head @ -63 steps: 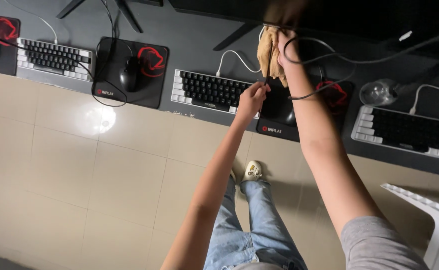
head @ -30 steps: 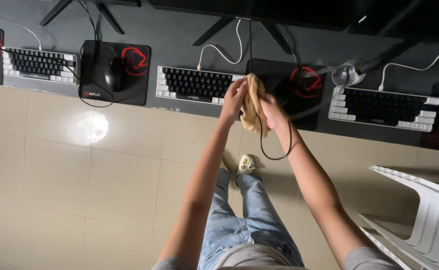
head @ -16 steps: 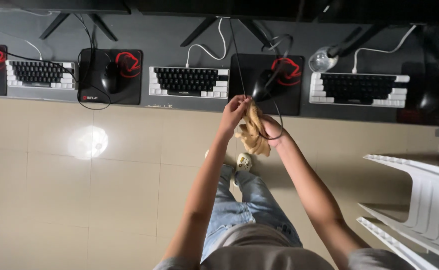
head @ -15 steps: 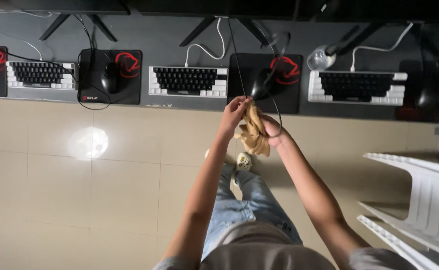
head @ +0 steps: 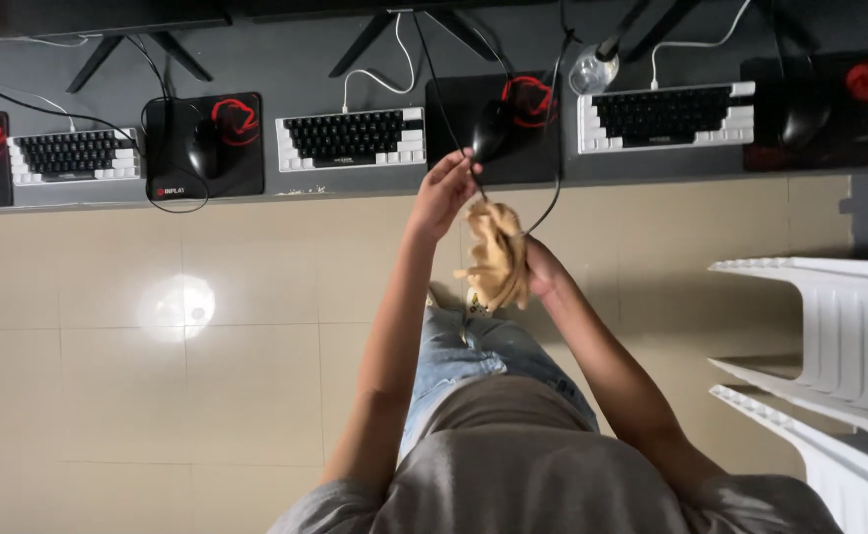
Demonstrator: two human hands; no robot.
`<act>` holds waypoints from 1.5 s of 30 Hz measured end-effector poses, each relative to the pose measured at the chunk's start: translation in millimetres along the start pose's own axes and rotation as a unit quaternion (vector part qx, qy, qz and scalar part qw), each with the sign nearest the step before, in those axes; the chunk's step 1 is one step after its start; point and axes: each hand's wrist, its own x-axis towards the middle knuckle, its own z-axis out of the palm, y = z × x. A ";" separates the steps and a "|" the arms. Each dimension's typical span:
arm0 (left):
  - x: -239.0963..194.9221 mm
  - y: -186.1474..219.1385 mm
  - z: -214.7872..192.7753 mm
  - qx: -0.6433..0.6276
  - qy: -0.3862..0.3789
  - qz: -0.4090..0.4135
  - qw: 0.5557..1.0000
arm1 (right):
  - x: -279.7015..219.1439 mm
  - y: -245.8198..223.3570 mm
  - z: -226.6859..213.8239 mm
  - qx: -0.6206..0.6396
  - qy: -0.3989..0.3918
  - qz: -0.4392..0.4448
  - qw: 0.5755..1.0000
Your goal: The person wipes a desk surface and computer peripherals using a cloth. They clean a keyboard, mouse, and mousepad, then pick up and wipe a pair of headphones before placing them back on a shelf. The person repeats this process for a second set of equipment.
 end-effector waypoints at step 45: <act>-95.1 68.2 97.6 0.491 0.015 0.288 0.822 | 11.3 -61.0 115.5 -0.445 0.172 -0.421 0.771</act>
